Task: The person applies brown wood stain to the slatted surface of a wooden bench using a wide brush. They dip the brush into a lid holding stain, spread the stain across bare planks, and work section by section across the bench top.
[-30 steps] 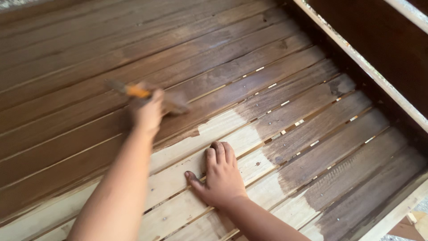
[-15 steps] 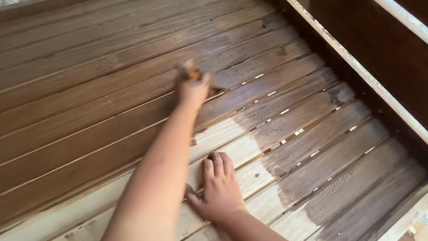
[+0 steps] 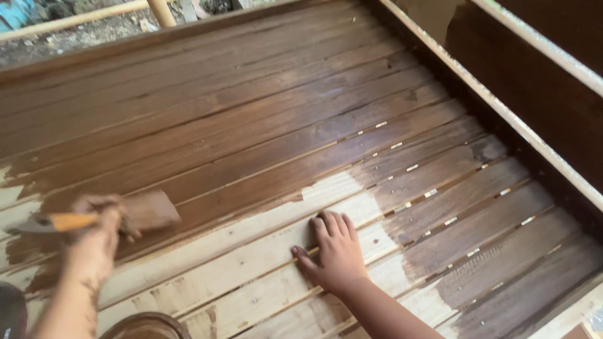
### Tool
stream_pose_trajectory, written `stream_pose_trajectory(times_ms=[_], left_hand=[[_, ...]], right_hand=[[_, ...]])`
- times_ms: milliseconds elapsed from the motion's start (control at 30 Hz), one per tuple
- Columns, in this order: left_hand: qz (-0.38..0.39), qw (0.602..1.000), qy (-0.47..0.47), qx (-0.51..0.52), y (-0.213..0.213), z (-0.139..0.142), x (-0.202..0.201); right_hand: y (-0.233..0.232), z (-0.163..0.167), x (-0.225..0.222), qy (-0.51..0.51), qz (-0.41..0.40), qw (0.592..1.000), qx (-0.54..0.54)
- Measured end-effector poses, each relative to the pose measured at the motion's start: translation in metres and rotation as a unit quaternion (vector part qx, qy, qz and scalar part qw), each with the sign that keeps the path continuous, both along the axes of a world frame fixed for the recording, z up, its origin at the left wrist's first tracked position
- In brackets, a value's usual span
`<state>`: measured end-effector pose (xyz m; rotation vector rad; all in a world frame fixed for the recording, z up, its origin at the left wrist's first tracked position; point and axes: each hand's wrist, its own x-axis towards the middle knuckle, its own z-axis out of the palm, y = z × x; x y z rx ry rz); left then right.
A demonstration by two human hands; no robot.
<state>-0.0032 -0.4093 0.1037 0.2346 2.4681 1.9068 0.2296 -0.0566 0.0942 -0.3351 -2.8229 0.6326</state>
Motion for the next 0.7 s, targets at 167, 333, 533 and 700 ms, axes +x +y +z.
stream_pose_trajectory(times_ms=[167,333,533,700], left_hand=[[-0.077,0.994,0.057,0.049,0.086,-0.053,0.018],[-0.082,0.991,-0.098,0.045,0.299,-0.092,0.010],[-0.156,0.986,0.062,-0.016,0.476,-0.046,0.038],[-0.179,0.977,0.041,-0.103,0.465,-0.013,0.047]], right_hand=[[0.005,0.000,0.005,0.016,-0.005,1.000,0.005],[0.006,-0.019,0.004,0.026,-0.005,1.000,0.010],[0.022,-0.058,-0.002,0.112,0.057,0.972,0.200],[0.022,-0.060,-0.005,0.070,0.046,0.988,0.127]])
